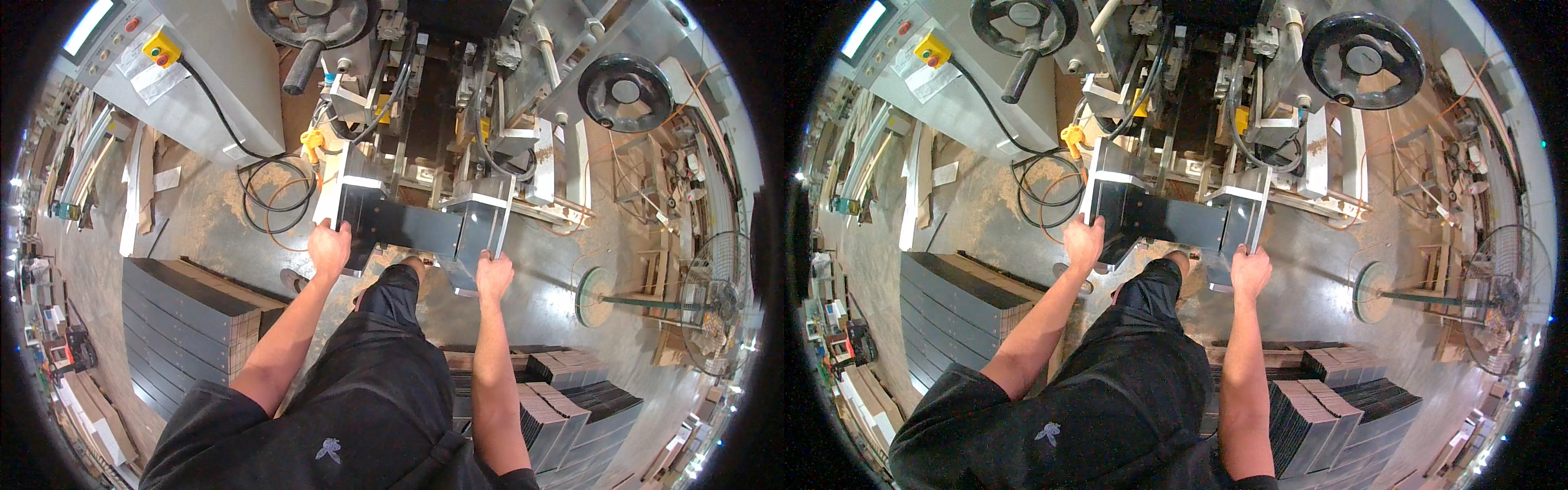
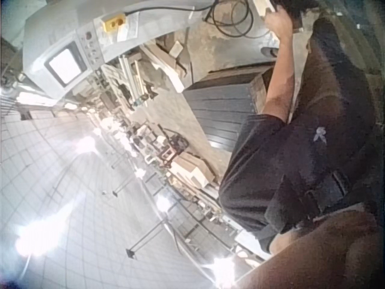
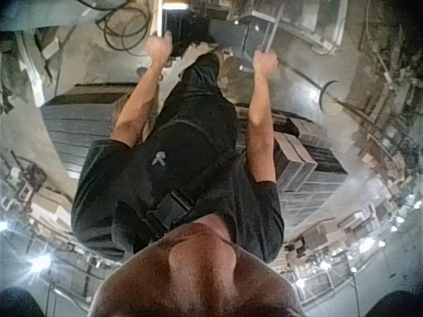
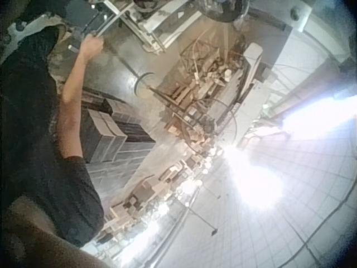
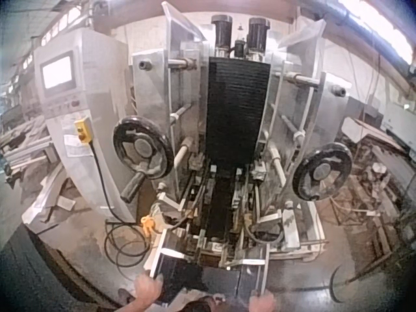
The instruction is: The person takes stacks of thin dark wood panels from a pallet, feeds them by hand into an industrial drilling machine, retrieves the processed panels, and stacks them onto a different pallet.
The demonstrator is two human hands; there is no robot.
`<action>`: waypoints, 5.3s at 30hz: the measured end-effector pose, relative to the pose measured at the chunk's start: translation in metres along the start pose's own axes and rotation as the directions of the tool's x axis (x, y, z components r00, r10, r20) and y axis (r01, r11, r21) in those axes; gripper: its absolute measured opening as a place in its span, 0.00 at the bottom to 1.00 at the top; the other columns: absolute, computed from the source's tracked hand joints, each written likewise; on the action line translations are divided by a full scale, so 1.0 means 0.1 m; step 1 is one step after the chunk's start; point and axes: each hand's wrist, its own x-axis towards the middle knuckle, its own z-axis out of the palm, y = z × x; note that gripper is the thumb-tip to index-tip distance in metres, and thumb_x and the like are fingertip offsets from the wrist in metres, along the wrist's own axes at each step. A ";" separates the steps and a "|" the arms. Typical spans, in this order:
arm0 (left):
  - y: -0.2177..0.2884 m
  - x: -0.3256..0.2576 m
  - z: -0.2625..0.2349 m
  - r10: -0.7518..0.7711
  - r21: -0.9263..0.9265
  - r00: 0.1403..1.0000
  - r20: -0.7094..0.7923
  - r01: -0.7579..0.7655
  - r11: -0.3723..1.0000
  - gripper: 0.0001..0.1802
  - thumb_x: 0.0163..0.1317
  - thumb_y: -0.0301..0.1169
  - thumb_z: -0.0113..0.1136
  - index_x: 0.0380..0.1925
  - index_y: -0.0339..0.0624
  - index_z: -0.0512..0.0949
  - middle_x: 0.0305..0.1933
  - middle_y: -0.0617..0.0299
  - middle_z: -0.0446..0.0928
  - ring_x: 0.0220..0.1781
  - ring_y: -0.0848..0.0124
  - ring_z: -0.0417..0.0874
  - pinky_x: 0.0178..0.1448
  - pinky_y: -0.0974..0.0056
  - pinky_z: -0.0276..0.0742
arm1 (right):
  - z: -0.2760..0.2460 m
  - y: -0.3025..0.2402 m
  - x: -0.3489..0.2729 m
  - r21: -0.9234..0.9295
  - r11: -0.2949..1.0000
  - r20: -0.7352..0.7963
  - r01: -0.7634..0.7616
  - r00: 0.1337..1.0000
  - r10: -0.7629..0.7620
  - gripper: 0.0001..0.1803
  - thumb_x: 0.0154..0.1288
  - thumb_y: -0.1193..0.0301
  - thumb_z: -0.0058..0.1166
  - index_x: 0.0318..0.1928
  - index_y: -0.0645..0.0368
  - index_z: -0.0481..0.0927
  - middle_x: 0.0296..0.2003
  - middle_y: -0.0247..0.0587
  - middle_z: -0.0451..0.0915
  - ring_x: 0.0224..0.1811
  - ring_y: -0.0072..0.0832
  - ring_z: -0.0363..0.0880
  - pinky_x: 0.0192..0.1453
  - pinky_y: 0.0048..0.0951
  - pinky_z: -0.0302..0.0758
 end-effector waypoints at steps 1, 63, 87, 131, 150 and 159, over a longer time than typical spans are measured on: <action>0.01 0.00 -0.01 0.001 0.003 1.000 0.001 -0.001 1.000 0.21 0.53 0.41 0.60 0.27 0.28 0.78 0.29 0.32 0.78 0.36 0.38 0.81 0.44 0.45 0.76 | 0.01 0.01 0.00 -0.004 1.000 0.000 0.001 1.000 -0.001 0.16 0.56 0.62 0.55 0.34 0.65 0.82 0.31 0.63 0.81 0.38 0.58 0.80 0.46 0.51 0.74; 0.06 0.18 0.04 -0.026 -0.231 0.986 0.162 0.063 0.971 0.21 0.57 0.43 0.64 0.32 0.31 0.80 0.32 0.41 0.80 0.37 0.44 0.82 0.44 0.50 0.75 | 3.05 0.20 -0.46 0.808 -0.412 0.517 -0.421 0.842 0.152 0.29 0.50 0.63 0.59 0.55 0.55 0.73 0.52 0.37 0.77 0.55 0.39 0.74 0.59 0.45 0.70; -4.58 -2.01 -1.69 -0.595 0.131 0.489 0.638 0.692 0.710 0.18 0.64 0.43 0.55 0.40 0.38 0.81 0.32 0.55 0.79 0.38 0.62 0.79 0.45 0.54 0.73 | 0.16 -0.38 -1.56 0.758 -0.514 0.436 -0.403 0.898 -0.061 0.38 0.43 0.51 0.59 0.57 0.54 0.73 0.52 0.42 0.76 0.54 0.45 0.73 0.59 0.48 0.71; -2.85 -8.19 0.14 -0.855 -0.731 -0.018 0.518 0.509 -0.454 0.15 0.63 0.43 0.57 0.34 0.42 0.78 0.29 0.63 0.75 0.31 0.67 0.75 0.37 0.57 0.70 | 0.32 0.46 -4.09 -0.016 0.481 0.629 -0.877 -0.382 -0.677 0.43 0.57 0.44 0.56 0.67 0.56 0.65 0.65 0.46 0.67 0.64 0.48 0.66 0.67 0.56 0.63; -4.58 -8.10 -1.56 -0.883 -0.890 -0.213 0.418 0.101 -0.445 0.27 0.63 0.52 0.57 0.50 0.40 0.75 0.39 0.59 0.78 0.41 0.71 0.78 0.33 0.63 0.71 | 1.54 0.39 -7.83 -0.132 0.873 0.832 -0.469 -0.531 -0.159 0.33 0.50 0.58 0.58 0.57 0.59 0.73 0.52 0.45 0.78 0.53 0.47 0.75 0.60 0.48 0.72; -5.79 -7.41 -3.10 -0.977 -0.976 0.083 0.198 -0.074 -0.204 0.52 0.60 0.74 0.35 0.66 0.39 0.63 0.64 0.51 0.70 0.65 0.61 0.69 0.68 0.49 0.58 | 2.10 0.22 -9.57 -0.162 0.938 0.785 -0.307 -0.616 -0.066 0.30 0.50 0.62 0.58 0.54 0.60 0.74 0.48 0.43 0.80 0.50 0.43 0.78 0.57 0.43 0.74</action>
